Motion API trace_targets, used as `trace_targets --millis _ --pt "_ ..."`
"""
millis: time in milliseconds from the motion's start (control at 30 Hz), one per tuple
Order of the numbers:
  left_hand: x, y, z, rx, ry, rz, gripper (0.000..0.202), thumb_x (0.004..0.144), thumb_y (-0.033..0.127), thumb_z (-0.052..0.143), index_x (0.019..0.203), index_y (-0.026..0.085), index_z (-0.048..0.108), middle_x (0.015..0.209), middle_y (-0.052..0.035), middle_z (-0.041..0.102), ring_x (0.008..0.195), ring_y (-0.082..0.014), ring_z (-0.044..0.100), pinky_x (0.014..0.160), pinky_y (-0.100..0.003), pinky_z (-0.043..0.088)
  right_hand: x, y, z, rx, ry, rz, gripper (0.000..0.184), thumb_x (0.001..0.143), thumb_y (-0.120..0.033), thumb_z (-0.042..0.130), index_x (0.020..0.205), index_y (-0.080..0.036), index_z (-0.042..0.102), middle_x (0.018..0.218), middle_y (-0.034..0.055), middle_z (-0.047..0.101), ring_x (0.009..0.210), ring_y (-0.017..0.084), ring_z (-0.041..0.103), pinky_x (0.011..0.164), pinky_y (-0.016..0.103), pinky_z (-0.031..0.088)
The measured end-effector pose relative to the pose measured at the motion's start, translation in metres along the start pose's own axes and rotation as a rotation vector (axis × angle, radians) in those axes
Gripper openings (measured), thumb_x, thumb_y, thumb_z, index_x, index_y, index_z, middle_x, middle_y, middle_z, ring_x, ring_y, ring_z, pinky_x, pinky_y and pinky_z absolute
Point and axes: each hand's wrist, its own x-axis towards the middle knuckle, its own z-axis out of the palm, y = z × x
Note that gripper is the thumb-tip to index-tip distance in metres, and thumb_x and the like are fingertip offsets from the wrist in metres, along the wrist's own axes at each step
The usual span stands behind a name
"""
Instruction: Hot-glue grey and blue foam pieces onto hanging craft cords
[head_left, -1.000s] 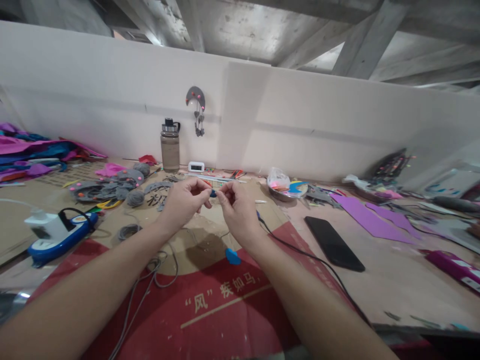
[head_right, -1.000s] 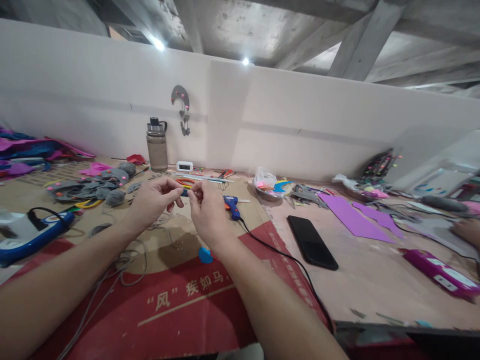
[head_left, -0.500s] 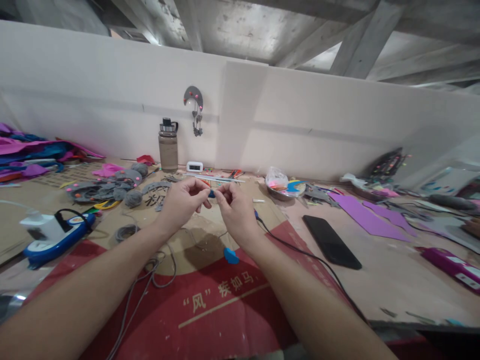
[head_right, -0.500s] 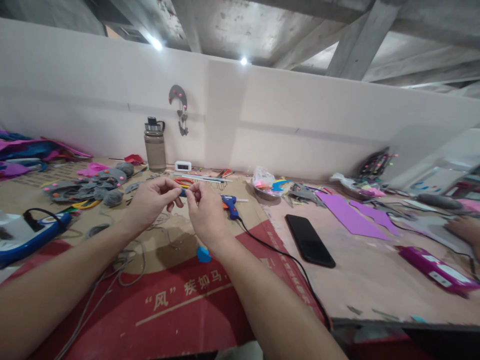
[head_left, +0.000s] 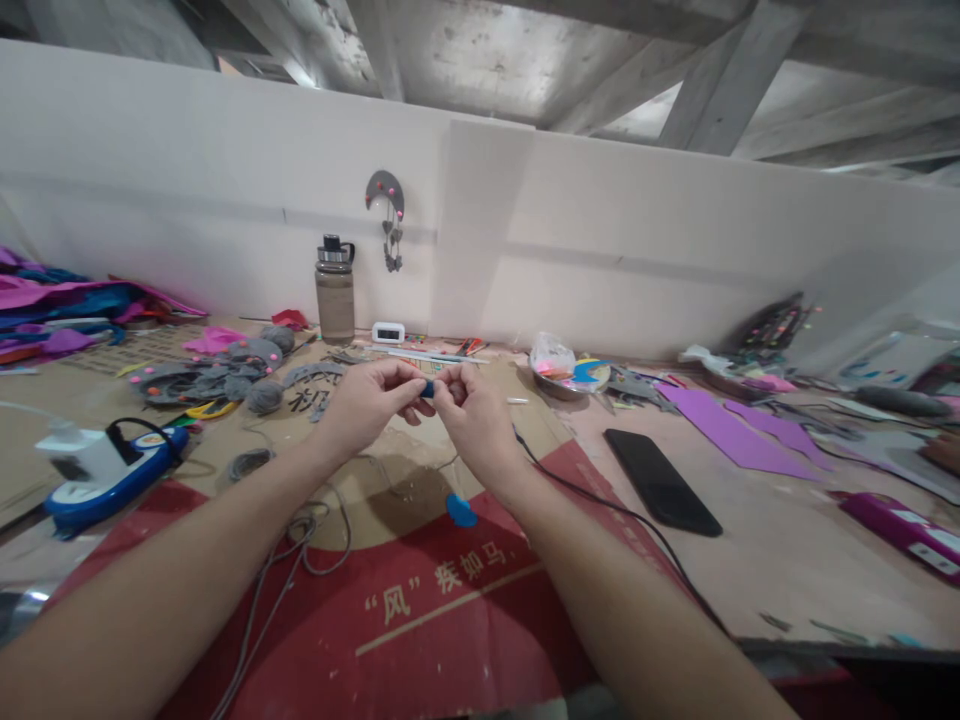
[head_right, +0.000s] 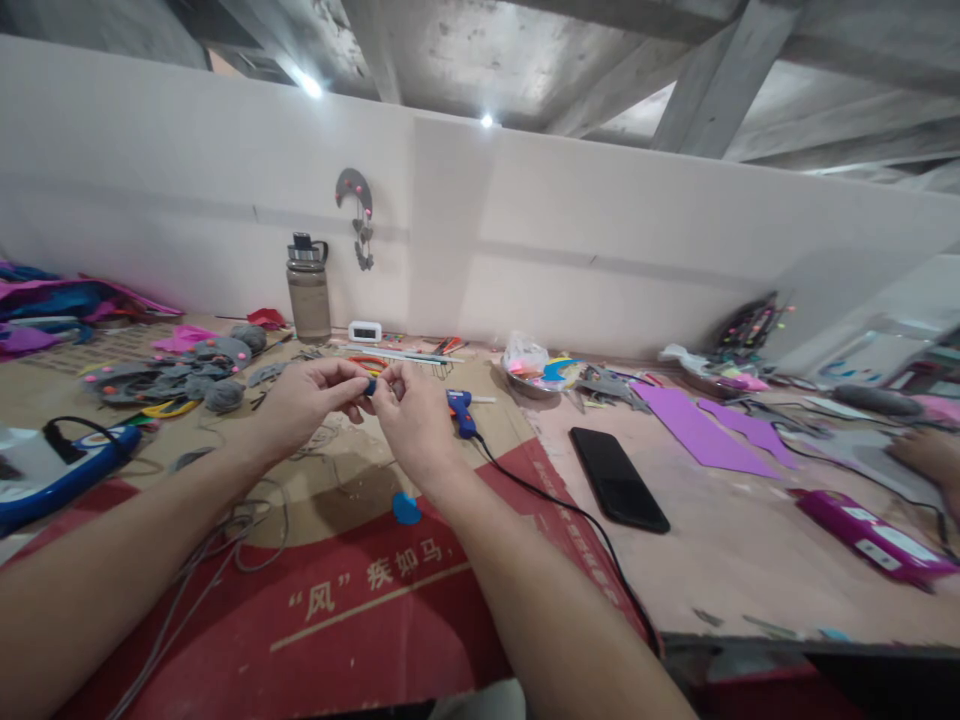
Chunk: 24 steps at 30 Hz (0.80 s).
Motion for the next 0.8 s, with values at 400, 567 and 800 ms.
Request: trace_targets --millis 400,567,800 --pt "-0.0020 0.0016 -0.0017 0.238 0.028 0.063 0.019 0.077 0.033 0.059 0.080 0.015 0.065 0.067 -0.0042 0.068 0.057 -0.0145 0.066 0.053 -0.024 0.056 -0.0037 0.0016 0.0016 -0.134 -0.037 -0.095 0.010 0.083 -0.026 0.046 0.082 -0.019 0.053 0.069 -0.0001 0.053 0.060 0.012 0.044 0.057 0.025 0.032" --pt "-0.0003 0.0021 -0.0034 0.237 0.123 0.078 0.019 0.078 0.034 0.058 0.077 0.016 0.064 0.066 -0.0035 0.068 0.054 -0.0135 0.064 0.048 -0.021 0.051 -0.0059 0.0009 0.0035 -0.029 -0.041 -0.098 0.008 0.085 -0.026 0.044 0.084 -0.019 0.049 0.074 0.0004 0.054 0.065 0.012 0.047 0.061 0.025 0.035" --pt "0.0022 -0.0016 -0.0019 0.149 0.140 0.059 0.019 0.077 0.034 0.059 0.079 0.016 0.064 0.061 -0.0021 0.066 0.045 -0.0096 0.056 0.043 -0.020 0.043 -0.0057 -0.0002 0.0068 0.111 -0.004 0.018 0.011 0.082 -0.028 0.049 0.074 -0.020 0.050 0.066 -0.0024 0.053 0.060 0.012 0.048 0.058 0.025 0.036"
